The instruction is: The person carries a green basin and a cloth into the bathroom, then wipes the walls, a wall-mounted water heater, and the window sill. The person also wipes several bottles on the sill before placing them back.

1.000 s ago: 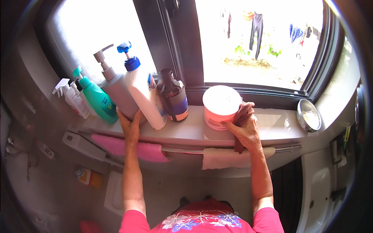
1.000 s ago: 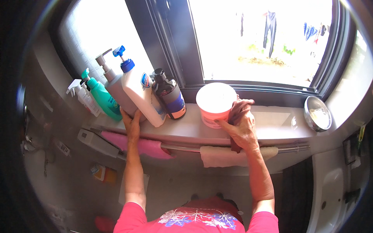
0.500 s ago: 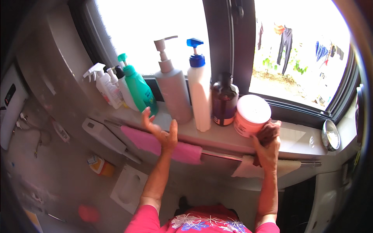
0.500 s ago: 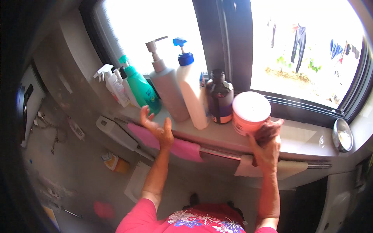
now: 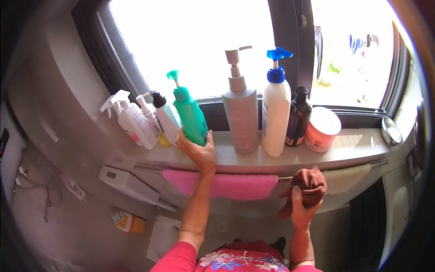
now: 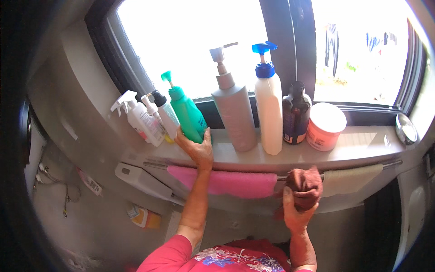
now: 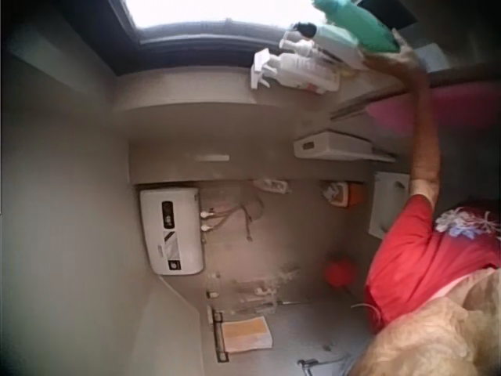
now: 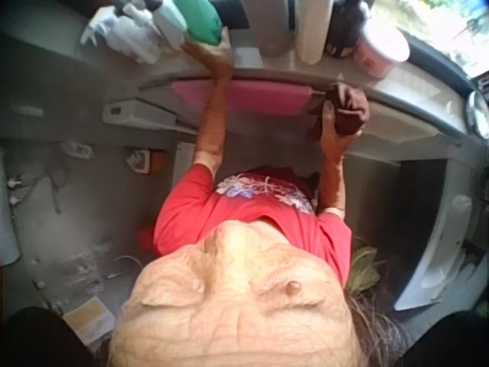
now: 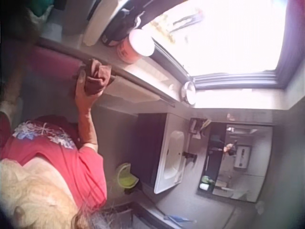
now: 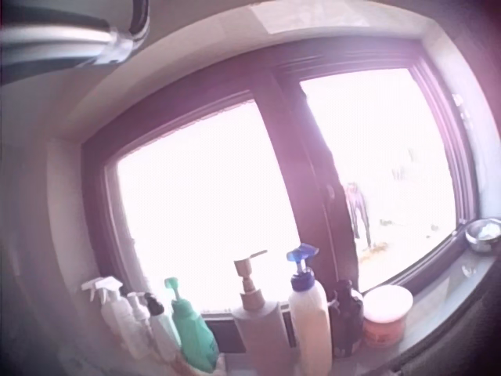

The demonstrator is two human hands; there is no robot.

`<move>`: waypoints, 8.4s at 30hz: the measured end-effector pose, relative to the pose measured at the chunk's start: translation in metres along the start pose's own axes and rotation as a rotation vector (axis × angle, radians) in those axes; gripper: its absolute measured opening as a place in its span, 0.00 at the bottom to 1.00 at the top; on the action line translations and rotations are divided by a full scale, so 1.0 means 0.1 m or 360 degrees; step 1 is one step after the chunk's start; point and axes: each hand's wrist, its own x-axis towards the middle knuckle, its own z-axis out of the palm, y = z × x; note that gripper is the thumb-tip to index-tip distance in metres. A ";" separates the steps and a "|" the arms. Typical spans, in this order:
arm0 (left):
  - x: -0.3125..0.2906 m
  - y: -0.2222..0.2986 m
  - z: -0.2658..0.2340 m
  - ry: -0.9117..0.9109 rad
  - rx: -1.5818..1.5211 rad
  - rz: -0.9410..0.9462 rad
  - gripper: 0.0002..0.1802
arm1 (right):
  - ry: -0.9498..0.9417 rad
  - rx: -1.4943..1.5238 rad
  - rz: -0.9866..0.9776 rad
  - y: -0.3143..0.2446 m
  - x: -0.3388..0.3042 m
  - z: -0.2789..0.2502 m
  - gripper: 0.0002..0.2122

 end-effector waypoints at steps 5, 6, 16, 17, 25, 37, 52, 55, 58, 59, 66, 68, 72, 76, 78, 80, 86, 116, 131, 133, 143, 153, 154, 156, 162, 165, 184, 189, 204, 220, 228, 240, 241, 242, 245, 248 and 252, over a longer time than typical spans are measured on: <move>-0.08 0.07 -0.32 -0.0100 -0.0602 -0.0118 0.41 | -0.0257 0.0078 -0.0460 -0.26 -0.07 0.60 0.07; -0.08 0.14 -0.41 -0.0123 -0.0872 -0.0219 0.40 | -0.0362 0.0264 -0.0298 -0.38 -0.08 0.71 0.07; -0.33 0.20 -1.21 -0.0597 -0.1689 -0.0531 0.47 | -0.0654 -0.0099 -0.1145 -1.13 0.11 1.82 0.16; -0.38 0.17 -1.32 -0.0574 -0.1358 -0.0171 0.47 | -0.0880 0.0087 -0.0754 -1.17 0.14 1.85 0.15; -0.44 0.47 -1.68 -0.1015 -0.1392 -0.0473 0.46 | -0.0889 0.0277 -0.1225 -0.83 0.22 1.74 0.19; -0.83 0.56 -1.69 -0.1006 -0.1402 -0.0671 0.46 | -0.0962 -0.0331 -0.0845 -0.24 -0.19 1.14 0.24; -0.92 0.86 -1.88 -0.0592 -0.1424 -0.1061 0.39 | -0.1692 0.0284 0.0282 -0.37 -0.41 0.55 0.28; -1.07 0.81 -1.98 -0.0916 -0.1626 -0.1121 0.45 | -0.1749 0.0457 0.0044 -0.28 -0.15 0.60 0.25; -1.21 0.68 -2.04 -0.1199 -0.2034 -0.1412 0.48 | -0.1929 0.0496 0.0799 -0.60 0.06 0.57 0.26; -1.25 0.65 -2.05 -0.1370 -0.2141 -0.1446 0.48 | -0.1870 0.0893 0.0749 -0.60 0.11 0.63 0.30; -1.13 0.27 -2.16 -0.1898 -0.2336 -0.1119 0.49 | -0.1964 0.1513 0.0676 -0.53 -0.08 1.03 0.32; -1.03 0.32 -2.27 -0.1638 -0.2247 -0.1275 0.52 | -0.1912 0.1497 0.0545 -0.64 -0.13 1.16 0.28; -0.83 0.28 -2.46 -0.1107 -0.1585 -0.0789 0.55 | -0.1711 0.0939 0.0198 -0.86 -0.30 1.46 0.19; -0.65 0.29 -2.53 -0.1091 -0.1063 -0.0696 0.70 | -0.1329 0.0612 -0.0384 -0.83 -0.61 1.89 0.17; -0.50 0.10 -2.53 -0.1088 -0.1086 -0.0431 0.68 | -0.1175 0.0573 -0.0675 -0.85 -0.69 2.04 0.17; -0.40 -0.09 -2.57 -0.1051 -0.1271 -0.0448 0.67 | -0.1068 0.0537 -0.0694 -0.78 -0.82 2.12 0.15; -0.26 -0.70 -2.60 -0.1055 -0.1902 -0.1181 0.68 | -0.1409 0.0337 -0.0697 0.12 -1.43 2.09 0.19; 0.00 -1.09 -2.45 -0.0870 -0.2006 -0.1277 0.51 | -0.0969 -0.0196 -0.0883 -0.14 -1.48 2.50 0.32; -0.08 -0.92 -2.38 -0.0365 -0.1219 -0.0361 0.54 | -0.0718 0.0854 0.1007 -0.10 -1.64 2.73 0.24; -0.08 -0.95 -2.39 -0.0282 -0.1178 -0.0385 0.55 | -0.0905 0.0764 0.1112 0.04 -1.77 2.64 0.22; -0.36 -1.28 -2.57 -0.0580 -0.1237 -0.0831 0.43 | -0.1096 -0.0343 -0.0830 -0.57 -1.59 2.46 0.15; -0.76 -1.09 -2.89 -0.1340 -0.1553 -0.0879 0.51 | -0.1116 0.0233 -0.0386 -0.62 -1.05 2.57 0.07; -0.78 -1.12 -2.91 -0.1376 -0.1569 -0.0910 0.51 | -0.1068 0.0206 -0.0487 -0.63 -1.05 2.58 0.07; -0.71 -1.06 -2.88 -0.1385 -0.1584 -0.0922 0.50 | -0.0933 -0.0007 -0.0800 -0.66 -1.06 2.61 0.06; -0.53 -1.00 -2.90 -0.1273 -0.1457 -0.0991 0.47 | -0.0968 -0.0642 -0.0896 -0.51 -1.41 2.44 0.23; -0.47 -0.99 -2.92 -0.1347 -0.1411 -0.1015 0.48 | -0.1156 -0.0494 -0.0700 -0.47 -1.54 2.39 0.24; 0.18 -0.30 -1.95 -0.0899 -0.1622 -0.0428 0.40 | -0.0910 0.0303 0.0193 0.18 -1.72 1.70 0.09; 0.37 -0.03 -1.33 -0.0810 -0.1736 -0.0327 0.44 | -0.1201 0.0199 0.0374 0.03 -1.46 1.47 0.06; 0.26 -0.03 -0.19 -0.0985 -0.1380 -0.0399 0.43 | -0.1436 0.0229 0.0307 0.10 -0.68 1.00 0.09; 0.24 -0.16 -0.04 -0.1098 -0.1324 -0.0288 0.49 | -0.1424 0.0108 0.0412 0.38 -0.47 0.91 0.11; 0.11 -0.19 -0.26 -0.0215 -0.0517 0.0475 0.55 | -0.1392 0.0341 0.0467 0.38 -0.42 0.94 0.10; 0.46 -0.58 -0.28 -0.0094 0.0164 -0.0207 0.46 | -0.1450 0.0507 0.0341 0.22 -0.42 1.06 0.14; 0.45 -0.59 -0.28 -0.0112 0.0184 -0.0260 0.45 | -0.1455 0.0506 0.0344 0.22 -0.43 1.07 0.14; 0.45 -0.61 -0.27 -0.0089 0.0174 -0.0224 0.43 | -0.1460 0.0505 0.0351 0.21 -0.44 1.07 0.14; 0.44 -0.66 -0.24 -0.0029 0.0048 -0.0163 0.39 | -0.1455 0.0454 0.0284 0.19 -0.49 1.10 0.14; 0.37 -0.70 -0.25 -0.0006 -0.0335 -0.0270 0.36 | -0.1477 0.0475 0.0406 0.23 -0.56 1.08 0.11; 0.27 -0.57 -0.61 -0.0047 -0.0850 -0.0535 0.33 | -0.1341 0.0379 0.0544 0.09 -0.56 1.09 0.12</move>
